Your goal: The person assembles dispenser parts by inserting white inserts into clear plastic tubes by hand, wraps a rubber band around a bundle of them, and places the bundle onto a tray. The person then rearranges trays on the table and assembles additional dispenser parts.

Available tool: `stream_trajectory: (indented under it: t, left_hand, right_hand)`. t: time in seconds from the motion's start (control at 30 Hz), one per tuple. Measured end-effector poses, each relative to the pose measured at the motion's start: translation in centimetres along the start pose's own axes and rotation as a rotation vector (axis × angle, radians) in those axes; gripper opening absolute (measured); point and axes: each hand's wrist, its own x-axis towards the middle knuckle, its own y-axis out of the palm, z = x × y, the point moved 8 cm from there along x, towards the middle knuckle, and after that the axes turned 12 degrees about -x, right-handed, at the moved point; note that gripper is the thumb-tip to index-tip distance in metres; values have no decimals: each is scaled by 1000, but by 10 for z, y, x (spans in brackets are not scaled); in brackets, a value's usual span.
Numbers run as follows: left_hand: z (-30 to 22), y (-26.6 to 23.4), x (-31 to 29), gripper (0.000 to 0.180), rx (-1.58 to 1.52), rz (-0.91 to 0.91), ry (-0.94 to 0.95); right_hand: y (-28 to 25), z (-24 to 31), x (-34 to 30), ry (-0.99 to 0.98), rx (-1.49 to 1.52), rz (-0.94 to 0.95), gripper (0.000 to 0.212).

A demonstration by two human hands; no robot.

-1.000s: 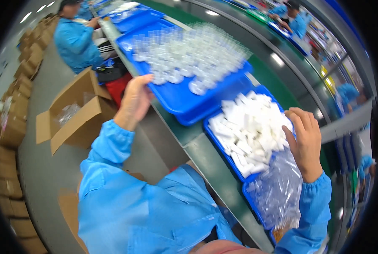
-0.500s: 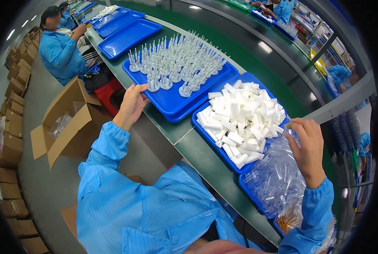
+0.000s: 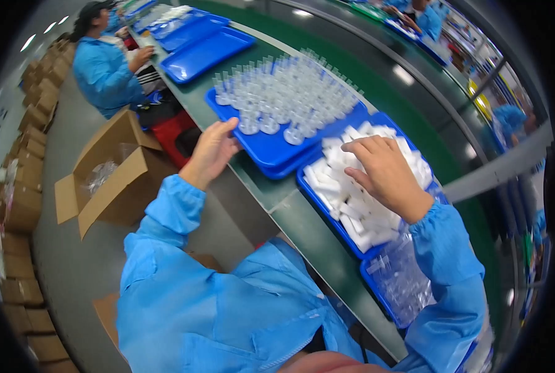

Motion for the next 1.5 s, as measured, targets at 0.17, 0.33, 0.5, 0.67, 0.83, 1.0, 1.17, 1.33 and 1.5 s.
stream_trajectory:
  t: [0.17,0.33,0.5,0.67,0.83,1.0,1.17,1.33,1.5]
  left_hand:
    - [14,9,1,36,-48,10,33]
    - [16,0,0,35,-61,-9,31]
    - [15,-2,9,36,-43,19,41]
    - [15,0,11,35,-36,-12,27]
    - [17,-6,14,36,-41,-16,18]
    - [18,-1,11,36,-37,-25,14]
    - [17,-1,11,37,-35,-27,25]
    - [20,-2,13,37,-48,-23,29]
    - [23,-11,13,39,-70,2,62]
  right_hand:
    - [42,-10,30,34,-63,-26,36]
    - [62,-25,41,188,-2,41,39]
    - [65,-29,38,195,52,-13,38]
    - [70,-32,38,205,71,6,37]
    - [71,-31,37,203,89,48,35]
    - [73,-31,32,169,131,71,36]
    - [71,-32,28,126,68,90,29]
    - [69,-34,26,97,-14,95,19]
    - [40,-33,32,154,-37,27,25]
